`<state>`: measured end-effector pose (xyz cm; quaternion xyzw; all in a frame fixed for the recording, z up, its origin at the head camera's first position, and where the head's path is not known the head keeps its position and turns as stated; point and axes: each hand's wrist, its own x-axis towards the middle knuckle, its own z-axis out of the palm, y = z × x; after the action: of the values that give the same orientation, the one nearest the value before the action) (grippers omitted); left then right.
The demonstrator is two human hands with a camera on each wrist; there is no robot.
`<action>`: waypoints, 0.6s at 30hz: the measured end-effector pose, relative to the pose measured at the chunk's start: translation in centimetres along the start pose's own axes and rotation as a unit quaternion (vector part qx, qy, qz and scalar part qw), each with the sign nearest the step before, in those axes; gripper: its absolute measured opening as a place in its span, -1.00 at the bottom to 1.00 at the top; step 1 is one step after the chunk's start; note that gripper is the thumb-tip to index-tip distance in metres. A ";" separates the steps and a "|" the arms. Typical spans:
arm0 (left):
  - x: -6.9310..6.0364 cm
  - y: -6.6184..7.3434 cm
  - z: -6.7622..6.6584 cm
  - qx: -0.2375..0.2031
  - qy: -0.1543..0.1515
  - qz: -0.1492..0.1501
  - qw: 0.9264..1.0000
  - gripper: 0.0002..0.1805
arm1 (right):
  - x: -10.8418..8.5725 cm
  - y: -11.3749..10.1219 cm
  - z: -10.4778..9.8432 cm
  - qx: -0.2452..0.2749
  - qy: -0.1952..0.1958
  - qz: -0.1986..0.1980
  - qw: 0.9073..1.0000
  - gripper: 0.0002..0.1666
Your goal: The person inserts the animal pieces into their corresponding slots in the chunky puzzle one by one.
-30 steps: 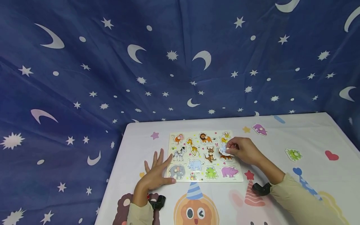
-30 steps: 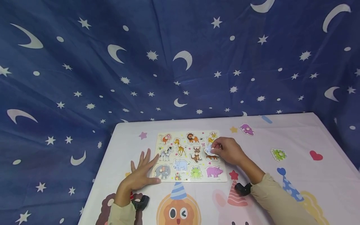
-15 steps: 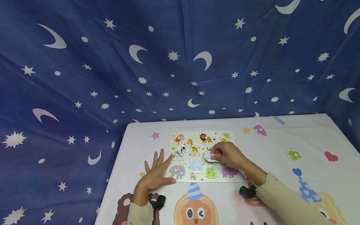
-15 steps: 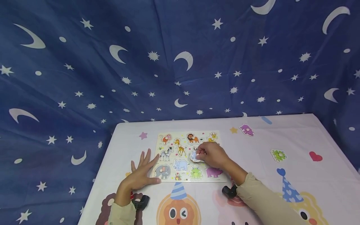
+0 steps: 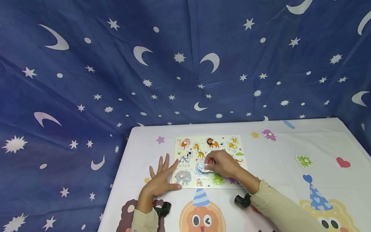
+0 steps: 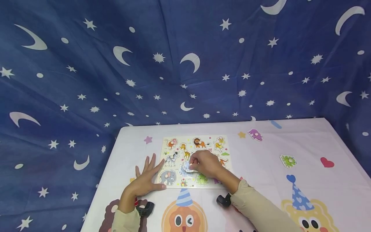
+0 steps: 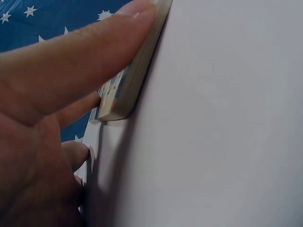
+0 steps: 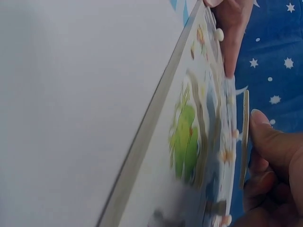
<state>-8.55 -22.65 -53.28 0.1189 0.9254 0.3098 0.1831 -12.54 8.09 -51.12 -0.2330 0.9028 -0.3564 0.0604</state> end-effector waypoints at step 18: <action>-0.1 0.1 -0.2 -0.009 0.000 0.004 1.000 0.16 | 0.9 -0.8 2.0 0.004 -0.031 0.020 0.999 -0.82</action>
<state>-8.52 -22.65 -53.06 0.1206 0.9222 0.3187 0.1830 -12.51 5.92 -52.00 -0.2258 0.9035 -0.3513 0.0967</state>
